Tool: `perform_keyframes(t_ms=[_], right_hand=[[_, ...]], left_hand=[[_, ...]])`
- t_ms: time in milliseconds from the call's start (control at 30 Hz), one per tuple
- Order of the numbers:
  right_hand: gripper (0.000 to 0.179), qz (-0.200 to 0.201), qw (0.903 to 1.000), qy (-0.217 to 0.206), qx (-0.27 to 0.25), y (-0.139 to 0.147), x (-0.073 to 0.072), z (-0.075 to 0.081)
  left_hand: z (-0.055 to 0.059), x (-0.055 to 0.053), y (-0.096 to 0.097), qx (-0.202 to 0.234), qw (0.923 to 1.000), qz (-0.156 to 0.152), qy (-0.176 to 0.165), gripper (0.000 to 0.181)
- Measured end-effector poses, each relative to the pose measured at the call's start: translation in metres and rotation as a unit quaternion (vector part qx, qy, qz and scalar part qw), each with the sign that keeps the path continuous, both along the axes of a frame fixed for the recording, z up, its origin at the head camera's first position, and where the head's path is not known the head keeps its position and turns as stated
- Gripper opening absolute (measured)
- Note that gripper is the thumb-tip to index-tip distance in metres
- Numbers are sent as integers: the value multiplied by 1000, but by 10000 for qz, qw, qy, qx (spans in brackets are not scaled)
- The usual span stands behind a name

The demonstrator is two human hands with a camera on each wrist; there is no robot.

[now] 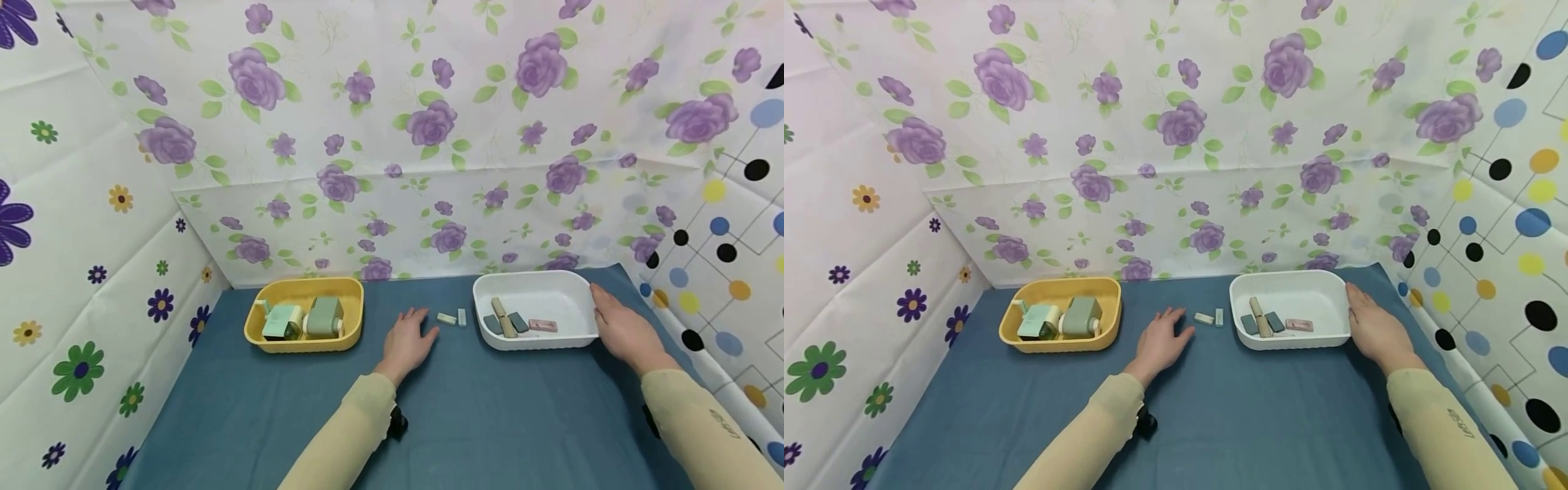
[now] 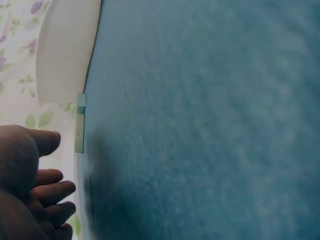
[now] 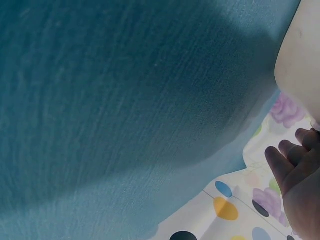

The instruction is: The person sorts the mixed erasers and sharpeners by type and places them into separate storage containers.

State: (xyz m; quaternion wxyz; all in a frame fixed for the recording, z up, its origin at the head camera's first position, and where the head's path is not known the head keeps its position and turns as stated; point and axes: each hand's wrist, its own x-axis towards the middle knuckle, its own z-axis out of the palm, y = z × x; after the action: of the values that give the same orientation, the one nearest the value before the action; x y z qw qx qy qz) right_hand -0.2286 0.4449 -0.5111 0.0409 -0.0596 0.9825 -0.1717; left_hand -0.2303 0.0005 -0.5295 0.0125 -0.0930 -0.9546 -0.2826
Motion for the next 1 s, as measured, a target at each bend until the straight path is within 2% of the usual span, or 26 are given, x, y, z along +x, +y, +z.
perform_keyframes(t_ms=[200, 467, 1000], right_hand=[[64, -4, 10000, 4, 53, 2, -2, -1], [65, -32, 10000, -58, 39, 0, -2, 0], [64, -71, 9999, -70, 64, -1, -3, 3]], left_hand=[[-4, -7, 8, -440, 9990, -26, 68, 51], [-3, -16, 22, -1089, 9925, -213, 503, 52], [4, -19, 41, -1419, 9880, -265, 554, 54]])
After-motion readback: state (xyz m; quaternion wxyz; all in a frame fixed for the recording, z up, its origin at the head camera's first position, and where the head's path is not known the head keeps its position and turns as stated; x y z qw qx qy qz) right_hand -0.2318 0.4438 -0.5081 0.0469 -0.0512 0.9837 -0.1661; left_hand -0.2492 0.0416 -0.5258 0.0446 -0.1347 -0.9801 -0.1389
